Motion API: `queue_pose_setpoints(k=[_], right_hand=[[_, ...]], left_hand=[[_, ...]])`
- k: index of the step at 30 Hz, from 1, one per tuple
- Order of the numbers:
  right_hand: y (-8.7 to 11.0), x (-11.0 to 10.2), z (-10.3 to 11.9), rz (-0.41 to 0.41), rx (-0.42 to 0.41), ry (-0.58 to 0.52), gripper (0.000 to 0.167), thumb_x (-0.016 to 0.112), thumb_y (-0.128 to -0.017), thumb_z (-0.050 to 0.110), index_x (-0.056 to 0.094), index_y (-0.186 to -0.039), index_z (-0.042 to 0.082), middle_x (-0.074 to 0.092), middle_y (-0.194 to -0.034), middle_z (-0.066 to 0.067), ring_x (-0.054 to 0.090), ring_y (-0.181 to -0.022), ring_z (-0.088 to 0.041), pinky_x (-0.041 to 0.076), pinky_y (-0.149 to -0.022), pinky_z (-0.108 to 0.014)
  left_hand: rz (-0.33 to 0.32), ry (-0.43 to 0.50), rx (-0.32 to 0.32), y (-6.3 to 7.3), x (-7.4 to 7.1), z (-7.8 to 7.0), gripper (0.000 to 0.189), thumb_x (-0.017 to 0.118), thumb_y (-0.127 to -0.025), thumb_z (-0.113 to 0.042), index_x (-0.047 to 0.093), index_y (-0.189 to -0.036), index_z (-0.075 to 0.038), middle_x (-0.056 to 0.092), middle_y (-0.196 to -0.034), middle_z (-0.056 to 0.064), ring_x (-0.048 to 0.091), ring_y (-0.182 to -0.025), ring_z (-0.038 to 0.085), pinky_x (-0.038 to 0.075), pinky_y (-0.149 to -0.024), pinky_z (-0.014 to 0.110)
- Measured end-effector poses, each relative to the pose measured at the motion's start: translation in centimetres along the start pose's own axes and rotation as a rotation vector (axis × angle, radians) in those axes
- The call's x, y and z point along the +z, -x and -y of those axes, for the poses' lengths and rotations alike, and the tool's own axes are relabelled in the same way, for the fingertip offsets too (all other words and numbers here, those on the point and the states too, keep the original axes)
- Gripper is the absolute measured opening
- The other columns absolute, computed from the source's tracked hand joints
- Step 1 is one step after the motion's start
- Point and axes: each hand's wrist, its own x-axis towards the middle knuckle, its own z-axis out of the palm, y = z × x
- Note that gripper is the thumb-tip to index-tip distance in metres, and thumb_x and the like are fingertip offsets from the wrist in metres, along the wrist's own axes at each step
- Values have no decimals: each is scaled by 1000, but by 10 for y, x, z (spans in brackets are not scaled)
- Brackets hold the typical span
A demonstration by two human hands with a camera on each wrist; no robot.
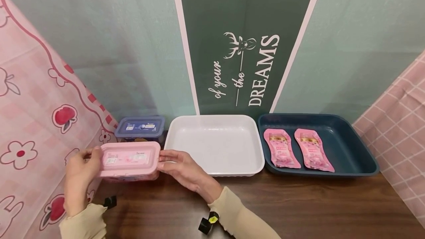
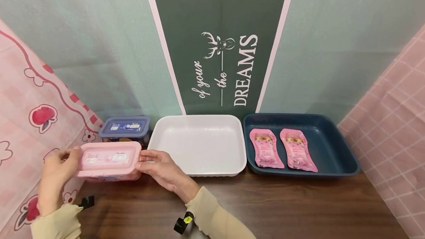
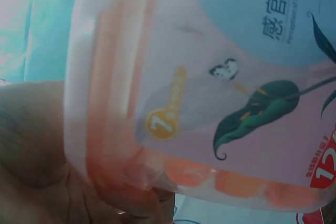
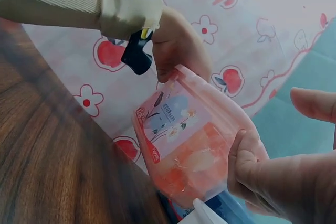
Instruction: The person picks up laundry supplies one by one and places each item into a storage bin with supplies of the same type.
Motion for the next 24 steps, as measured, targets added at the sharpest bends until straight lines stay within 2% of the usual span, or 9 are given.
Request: queue_pose_setpoints(k=[3,7,13,24], right_hand=[[0,-2,3,13,8,-26,55,61,-97,-5,47,-149,-14,65,-114,-2,67,-101,-11,59,-93,-24],[0,-4,6,9,17,-49,53,60,-97,-7,47,-149,-11,64,-114,-2,69,-97,-14,62,-90,-29],[1,-6,9,20,-9,-43,54,58,-98,-9,46,-150,-13,63,-116,-3,69,-100,-15,63,-94,-34],[4,-4,17,34,-58,-48,54,58,-99,-11,44,-151,-15,65,-116,-3,72,-99,-15,63,-94,-33]], left_hand=[[12,40,-4,3,-1,-2,68,42,-110,-48,56,-146,7,59,-126,27,56,-99,29,45,-63,20],[3,81,19,6,-1,-4,66,42,-110,-46,57,-146,7,59,-126,25,55,-92,22,46,-64,18],[-21,94,48,11,-4,-7,61,43,-111,-42,60,-144,7,59,-125,25,54,-89,19,45,-64,17],[-67,106,10,19,-9,-15,59,46,-109,-44,63,-144,1,62,-126,23,54,-86,17,45,-63,18]])
